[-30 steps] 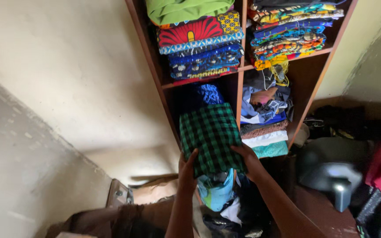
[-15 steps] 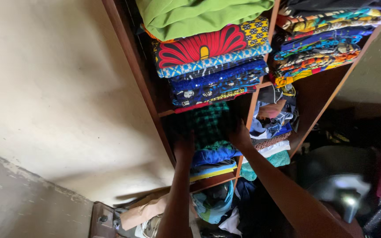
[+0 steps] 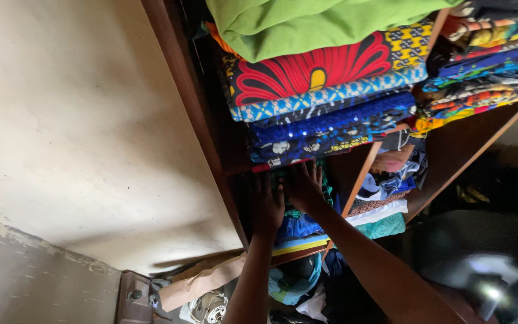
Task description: The person folds pieces of clothing one at a time on a wooden table and places each folded item into a shelf.
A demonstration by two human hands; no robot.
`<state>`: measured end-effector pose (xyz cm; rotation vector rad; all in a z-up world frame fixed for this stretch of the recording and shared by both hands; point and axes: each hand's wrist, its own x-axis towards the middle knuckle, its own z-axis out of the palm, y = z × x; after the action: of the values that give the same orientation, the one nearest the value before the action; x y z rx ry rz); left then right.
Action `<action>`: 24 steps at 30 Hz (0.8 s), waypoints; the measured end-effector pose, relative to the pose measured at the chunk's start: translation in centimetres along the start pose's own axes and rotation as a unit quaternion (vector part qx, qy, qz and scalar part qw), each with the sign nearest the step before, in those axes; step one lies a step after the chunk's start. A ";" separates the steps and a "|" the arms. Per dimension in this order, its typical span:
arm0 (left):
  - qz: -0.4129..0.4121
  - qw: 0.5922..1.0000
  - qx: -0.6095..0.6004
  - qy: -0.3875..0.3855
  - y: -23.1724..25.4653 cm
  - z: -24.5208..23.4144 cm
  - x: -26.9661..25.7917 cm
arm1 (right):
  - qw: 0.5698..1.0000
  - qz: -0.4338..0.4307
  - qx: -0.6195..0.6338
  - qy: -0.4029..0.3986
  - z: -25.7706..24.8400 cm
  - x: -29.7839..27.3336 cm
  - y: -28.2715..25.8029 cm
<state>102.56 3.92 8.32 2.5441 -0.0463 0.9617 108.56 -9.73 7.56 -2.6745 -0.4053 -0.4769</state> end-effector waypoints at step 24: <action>-0.015 0.999 -0.029 0.003 1.5 -0.2 -0.7 | 0.967 -0.064 0.132 0.208 -3.2 -6.0 -0.1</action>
<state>101.59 2.53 8.60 2.4822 -0.0341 0.9432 102.26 -12.24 8.06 -2.2245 -0.4762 -0.9313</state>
